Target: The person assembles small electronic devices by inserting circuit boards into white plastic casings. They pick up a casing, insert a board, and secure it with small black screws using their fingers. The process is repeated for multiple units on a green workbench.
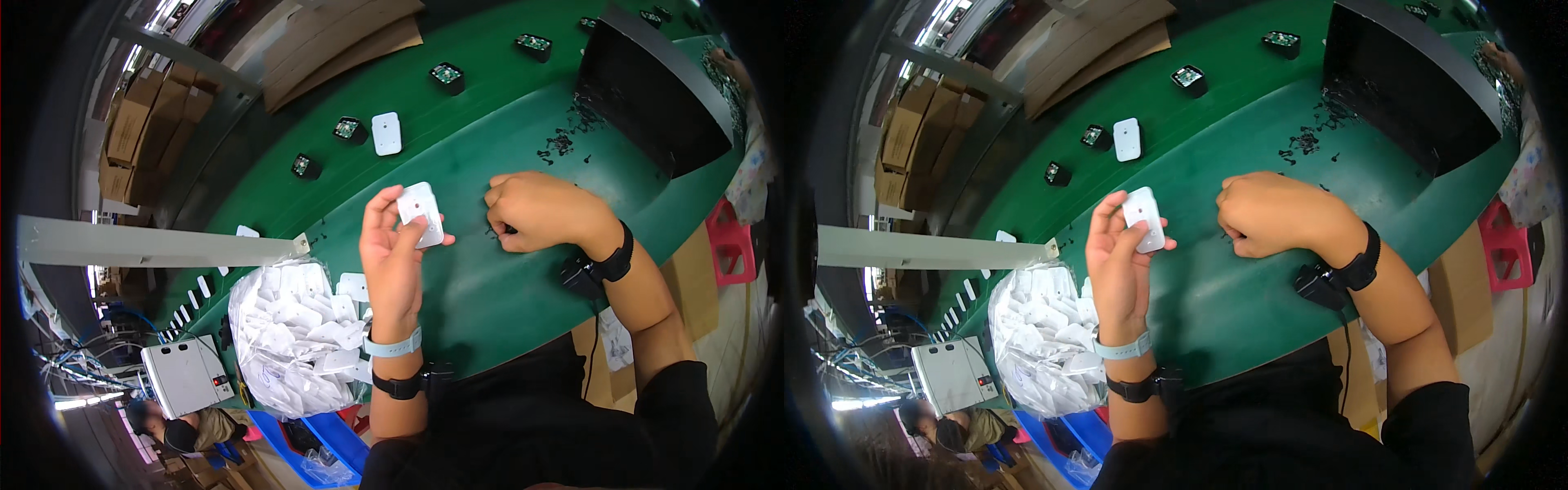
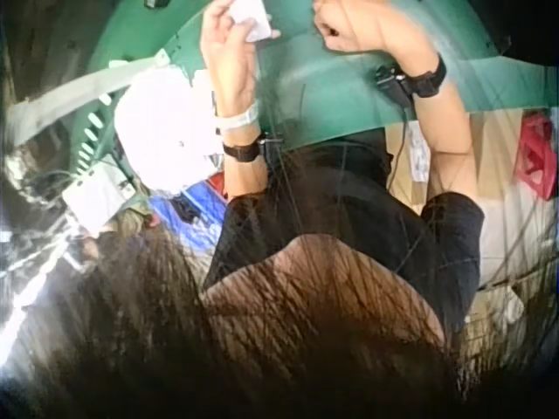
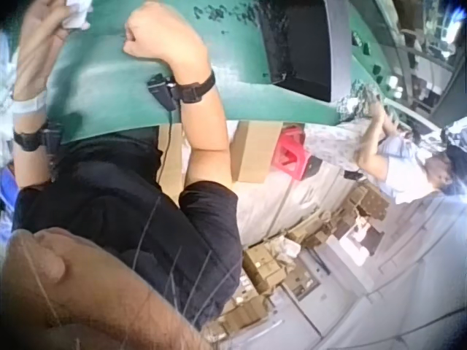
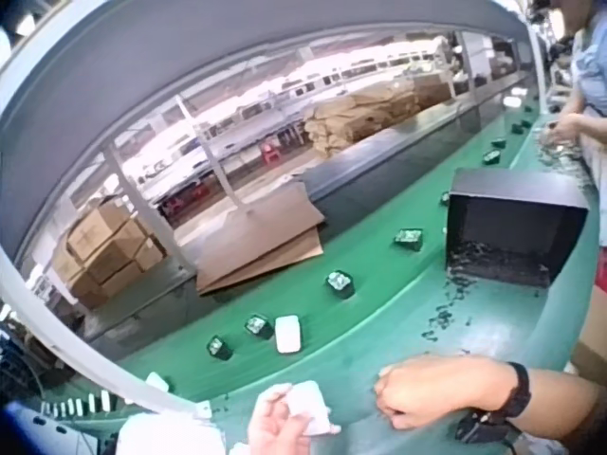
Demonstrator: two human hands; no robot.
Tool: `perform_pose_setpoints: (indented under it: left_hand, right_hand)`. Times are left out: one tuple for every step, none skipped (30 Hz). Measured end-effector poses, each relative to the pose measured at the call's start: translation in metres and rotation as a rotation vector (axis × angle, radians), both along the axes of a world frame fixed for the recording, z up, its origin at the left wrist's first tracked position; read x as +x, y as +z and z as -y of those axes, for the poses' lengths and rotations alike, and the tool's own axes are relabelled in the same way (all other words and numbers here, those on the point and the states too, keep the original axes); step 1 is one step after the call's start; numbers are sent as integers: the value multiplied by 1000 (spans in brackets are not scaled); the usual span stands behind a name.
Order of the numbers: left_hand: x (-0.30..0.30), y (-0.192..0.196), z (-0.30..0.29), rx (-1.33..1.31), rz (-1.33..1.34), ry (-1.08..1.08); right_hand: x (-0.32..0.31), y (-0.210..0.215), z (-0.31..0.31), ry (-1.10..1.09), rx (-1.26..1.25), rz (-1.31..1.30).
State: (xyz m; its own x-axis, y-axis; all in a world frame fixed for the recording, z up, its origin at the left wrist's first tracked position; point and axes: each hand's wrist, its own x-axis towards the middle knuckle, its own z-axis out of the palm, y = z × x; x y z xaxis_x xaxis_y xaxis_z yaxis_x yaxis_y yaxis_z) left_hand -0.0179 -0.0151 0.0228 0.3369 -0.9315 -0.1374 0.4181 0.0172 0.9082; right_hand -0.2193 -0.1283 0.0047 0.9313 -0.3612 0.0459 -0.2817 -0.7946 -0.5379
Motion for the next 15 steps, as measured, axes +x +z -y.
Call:
perform_pose_setpoints:
  left_hand:
    - [0,-10,3,15,-9,-16]
    - [-1,-17,4,31,-17,-32]
    - [-3,-22,6,53,-21,-17]
    - [-3,-28,6,57,22,-29]
    - [-2,-34,5,60,65,-40]
    - [-2,-38,5,62,111,-47]
    - [-2,-40,5,72,116,-54]
    - [-4,-40,5,69,118,-48]
    - [-7,-38,6,65,116,-47]
    - [-9,-37,6,60,115,-46]
    - [-11,-38,6,50,125,-55]
    - [-11,-38,5,39,138,-63]
    - [-12,-38,4,27,151,-72]
    - [-14,-37,4,16,147,-73]
    - [-16,-36,4,2,145,-73]
  right_hand:
    - [1,-1,-1,-4,-4,2]
    - [2,-2,0,6,13,38]
    - [3,-1,4,14,30,69]
    - [3,0,6,23,47,101]
    - [2,5,7,-2,59,182]
    - [1,12,8,-23,69,266]
    - [2,15,8,-44,78,349]
    - [6,13,8,-67,41,417]
    - [8,11,7,-96,2,483]
    - [10,8,7,-124,-39,547]
    - [12,5,6,-134,-65,564]
    - [14,2,6,-152,-70,570]
    - [16,1,5,-170,-76,576]
    - [17,-1,5,-188,-82,582]
    - [17,-1,4,-198,-94,581]
